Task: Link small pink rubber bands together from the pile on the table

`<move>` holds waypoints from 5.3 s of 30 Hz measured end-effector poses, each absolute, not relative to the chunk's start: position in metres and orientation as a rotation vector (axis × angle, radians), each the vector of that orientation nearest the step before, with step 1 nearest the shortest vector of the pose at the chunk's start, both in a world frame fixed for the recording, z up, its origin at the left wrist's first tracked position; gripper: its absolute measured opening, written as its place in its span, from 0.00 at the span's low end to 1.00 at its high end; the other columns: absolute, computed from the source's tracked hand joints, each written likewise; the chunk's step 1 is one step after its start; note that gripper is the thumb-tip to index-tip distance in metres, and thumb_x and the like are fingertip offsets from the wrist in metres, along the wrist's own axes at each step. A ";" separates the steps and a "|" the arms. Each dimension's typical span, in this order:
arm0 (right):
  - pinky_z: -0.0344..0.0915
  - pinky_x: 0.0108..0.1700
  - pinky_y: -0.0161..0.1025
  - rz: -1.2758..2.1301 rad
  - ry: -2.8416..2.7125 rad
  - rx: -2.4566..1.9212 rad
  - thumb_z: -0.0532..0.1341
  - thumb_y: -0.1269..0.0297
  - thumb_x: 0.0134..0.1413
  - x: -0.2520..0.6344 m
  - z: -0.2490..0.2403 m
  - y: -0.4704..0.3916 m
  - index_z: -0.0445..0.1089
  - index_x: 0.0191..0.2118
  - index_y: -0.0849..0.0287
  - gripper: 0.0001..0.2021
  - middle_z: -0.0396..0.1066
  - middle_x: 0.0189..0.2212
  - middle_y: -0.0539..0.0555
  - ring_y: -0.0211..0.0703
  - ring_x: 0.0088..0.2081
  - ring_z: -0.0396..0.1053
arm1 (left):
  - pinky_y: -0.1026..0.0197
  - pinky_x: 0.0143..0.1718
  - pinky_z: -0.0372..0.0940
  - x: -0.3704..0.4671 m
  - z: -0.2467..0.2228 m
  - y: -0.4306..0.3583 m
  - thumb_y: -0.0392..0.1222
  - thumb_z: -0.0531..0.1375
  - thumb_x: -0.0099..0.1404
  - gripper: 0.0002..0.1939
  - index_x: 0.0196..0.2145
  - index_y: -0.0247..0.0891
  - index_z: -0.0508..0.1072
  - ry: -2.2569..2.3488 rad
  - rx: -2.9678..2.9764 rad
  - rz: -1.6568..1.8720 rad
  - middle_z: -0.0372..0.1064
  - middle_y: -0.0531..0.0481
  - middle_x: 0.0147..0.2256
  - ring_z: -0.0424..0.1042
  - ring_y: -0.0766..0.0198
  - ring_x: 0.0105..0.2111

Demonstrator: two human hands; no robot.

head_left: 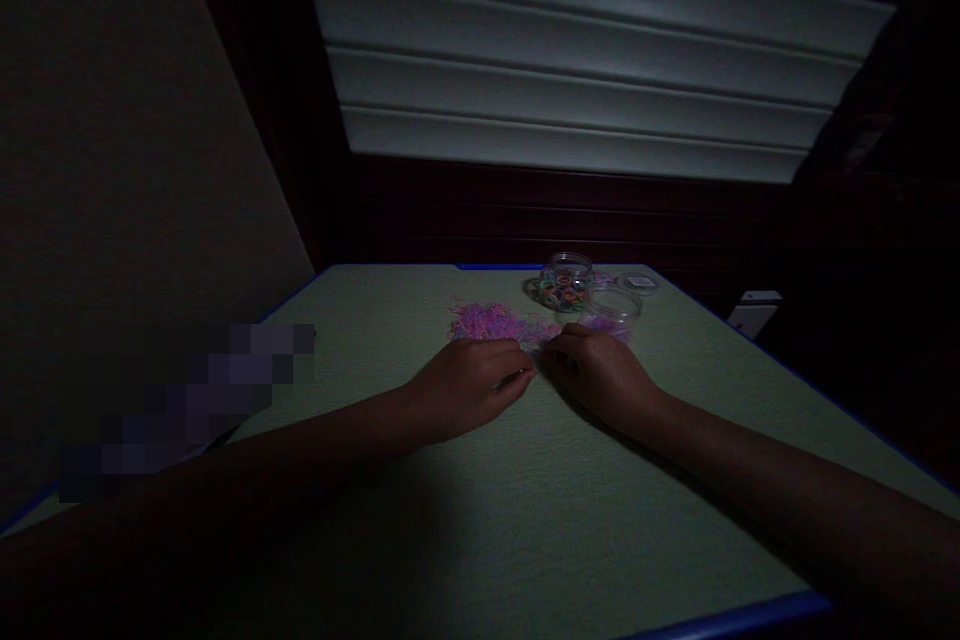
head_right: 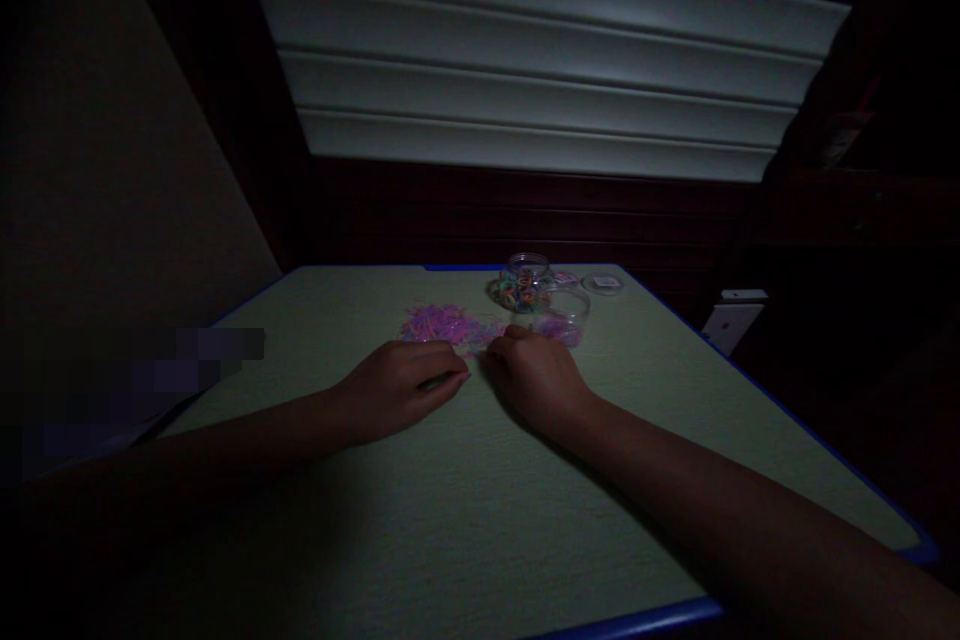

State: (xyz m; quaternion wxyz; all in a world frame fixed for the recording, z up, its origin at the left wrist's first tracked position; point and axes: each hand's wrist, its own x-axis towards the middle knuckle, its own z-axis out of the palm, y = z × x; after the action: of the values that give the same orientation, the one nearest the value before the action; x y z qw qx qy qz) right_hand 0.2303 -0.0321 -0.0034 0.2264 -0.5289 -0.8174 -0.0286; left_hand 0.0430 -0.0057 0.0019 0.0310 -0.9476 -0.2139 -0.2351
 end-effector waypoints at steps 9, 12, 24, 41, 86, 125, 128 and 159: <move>0.57 0.33 0.32 -0.035 -2.229 -1.373 0.53 0.70 0.52 0.238 0.000 -0.034 0.69 0.36 0.59 0.09 0.68 0.30 0.53 0.37 0.31 0.64 | 0.66 0.31 0.59 0.043 0.000 -0.004 0.38 0.49 0.63 0.09 0.31 0.35 0.67 -0.663 -2.925 -0.733 0.66 0.52 0.29 0.65 0.69 0.30; 0.56 0.33 0.32 -0.033 -2.234 -1.337 0.53 0.70 0.52 0.241 0.005 -0.038 0.69 0.35 0.59 0.08 0.67 0.29 0.52 0.36 0.30 0.64 | 0.66 0.32 0.59 0.042 0.000 -0.004 0.38 0.48 0.63 0.10 0.32 0.35 0.67 -0.671 -2.926 -0.753 0.66 0.51 0.30 0.65 0.69 0.31; 0.56 0.30 0.32 -0.090 -2.266 -1.302 0.52 0.69 0.53 0.242 0.020 -0.053 0.69 0.35 0.59 0.09 0.66 0.28 0.52 0.34 0.27 0.62 | 0.65 0.34 0.61 0.042 0.000 -0.006 0.40 0.48 0.64 0.11 0.37 0.35 0.67 -0.710 -2.852 -0.842 0.67 0.50 0.33 0.66 0.68 0.33; 0.55 0.31 0.31 -0.135 -2.359 -1.243 0.52 0.70 0.54 0.240 0.024 -0.057 0.69 0.34 0.60 0.09 0.66 0.28 0.52 0.34 0.28 0.62 | 0.65 0.35 0.62 0.040 -0.003 -0.004 0.44 0.51 0.63 0.13 0.44 0.36 0.64 -0.674 -2.800 -0.902 0.67 0.49 0.38 0.67 0.67 0.36; 0.56 0.30 0.31 -0.026 -2.359 -1.251 0.53 0.69 0.53 0.240 0.023 -0.057 0.68 0.37 0.59 0.08 0.69 0.31 0.52 0.35 0.29 0.64 | 0.66 0.33 0.61 0.039 0.000 -0.005 0.38 0.48 0.64 0.10 0.38 0.34 0.67 -0.556 -2.870 -0.813 0.67 0.49 0.32 0.66 0.68 0.32; 0.58 0.30 0.31 0.359 -2.213 -1.235 0.53 0.69 0.52 0.239 0.018 -0.052 0.70 0.32 0.61 0.09 0.71 0.28 0.52 0.34 0.27 0.65 | 0.65 0.33 0.62 0.040 -0.002 -0.004 0.42 0.50 0.63 0.13 0.43 0.35 0.65 -0.554 -2.845 -0.902 0.67 0.48 0.35 0.67 0.67 0.34; 0.58 0.30 0.31 0.327 -2.224 -1.225 0.53 0.70 0.51 0.240 0.018 -0.052 0.70 0.32 0.61 0.09 0.71 0.28 0.52 0.35 0.27 0.65 | 0.66 0.33 0.62 0.040 -0.002 -0.003 0.42 0.50 0.63 0.13 0.43 0.35 0.65 -0.565 -2.846 -0.899 0.67 0.48 0.34 0.67 0.67 0.34; 0.56 0.28 0.32 0.286 -2.260 -1.257 0.53 0.69 0.52 0.239 0.020 -0.054 0.70 0.31 0.61 0.09 0.70 0.26 0.52 0.35 0.25 0.64 | 0.66 0.33 0.61 0.040 0.002 -0.006 0.38 0.47 0.64 0.11 0.36 0.34 0.67 -0.561 -2.904 -0.785 0.66 0.49 0.31 0.65 0.68 0.32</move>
State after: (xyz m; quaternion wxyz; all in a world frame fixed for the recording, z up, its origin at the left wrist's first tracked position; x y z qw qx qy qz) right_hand 0.2390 -0.0541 0.0204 0.2667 -0.4655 -0.8372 0.1059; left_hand 0.0402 -0.0061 0.0022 0.0409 -0.9482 -0.1832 -0.2562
